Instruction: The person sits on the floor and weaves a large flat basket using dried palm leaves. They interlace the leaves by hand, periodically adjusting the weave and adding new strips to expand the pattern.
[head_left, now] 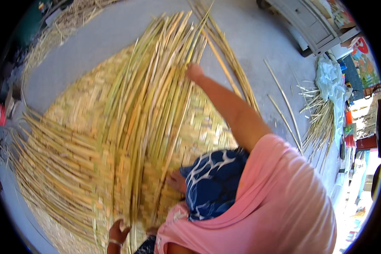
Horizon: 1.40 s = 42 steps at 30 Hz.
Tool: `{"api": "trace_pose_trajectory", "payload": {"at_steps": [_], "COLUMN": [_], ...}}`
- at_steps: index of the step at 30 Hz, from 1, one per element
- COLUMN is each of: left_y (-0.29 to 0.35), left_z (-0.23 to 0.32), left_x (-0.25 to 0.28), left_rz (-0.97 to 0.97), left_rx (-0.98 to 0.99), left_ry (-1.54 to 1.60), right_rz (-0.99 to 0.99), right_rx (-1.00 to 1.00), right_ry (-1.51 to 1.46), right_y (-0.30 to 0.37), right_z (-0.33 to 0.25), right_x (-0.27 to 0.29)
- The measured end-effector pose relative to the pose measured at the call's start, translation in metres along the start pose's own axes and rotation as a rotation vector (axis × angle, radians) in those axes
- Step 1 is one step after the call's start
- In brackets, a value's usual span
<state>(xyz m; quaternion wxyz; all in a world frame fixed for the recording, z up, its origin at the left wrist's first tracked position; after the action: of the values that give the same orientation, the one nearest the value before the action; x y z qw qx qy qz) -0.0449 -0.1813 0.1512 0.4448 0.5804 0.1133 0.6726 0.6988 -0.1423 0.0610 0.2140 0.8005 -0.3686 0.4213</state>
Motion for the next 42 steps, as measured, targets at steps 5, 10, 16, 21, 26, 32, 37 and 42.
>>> {"api": "trace_pose_trajectory", "payload": {"at_steps": [5, 10, 16, 21, 26, 32, 37, 42], "left_y": [-0.018, -0.061, -0.071, -0.066, -0.073, -0.073, -0.057, -0.043], "left_z": [-0.004, 0.008, 0.029, 0.019, 0.018, 0.044, 0.062, 0.07], "left_x": [0.074, 0.088, 0.034, 0.025, 0.04, 0.05, 0.066, 0.09], "left_rz": [-0.08, 0.066, -0.154, -0.214, -0.086, -0.102, -0.084, -0.05], "left_rx": [0.084, 0.125, -0.079, -0.111, -0.123, -0.14, -0.117, -0.102], "left_ry": [-0.049, 0.064, -0.096, -0.176, -0.227, -0.223, -0.281, -0.373], "right_rz": [-0.014, -0.073, 0.159, 0.24, 0.133, 0.019, 0.157, 0.21], "right_rx": [-0.22, -0.378, -0.47, -0.579, -0.477, -0.172, 0.023, 0.233], "right_ry": [-0.104, -0.089, -0.405, -1.171, -1.654, -1.766, -1.79, -1.846], "right_y": [-0.02, -0.037, -0.071, -0.099, -0.114, -0.119, -0.122, -0.107], "right_z": [-0.028, -0.031, -0.01, 0.012, -0.004, -0.051, -0.061, -0.077], "right_x": [0.008, 0.018, 0.011, 0.028, 0.089, 0.168, 0.235, 0.299]}}
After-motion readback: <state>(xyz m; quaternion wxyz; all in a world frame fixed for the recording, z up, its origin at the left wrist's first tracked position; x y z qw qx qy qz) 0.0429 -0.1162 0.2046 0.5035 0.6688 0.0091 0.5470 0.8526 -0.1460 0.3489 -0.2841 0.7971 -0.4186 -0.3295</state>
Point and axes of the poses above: each hand's wrist, its own y-axis away from the middle knuckle, its own x-axis out of the back of the hand, z = x × y, the point moved 3 cm from there along -y, towards the middle knuckle, and after that the axes turned 10 degrees about -y, right-handed, at the moved point
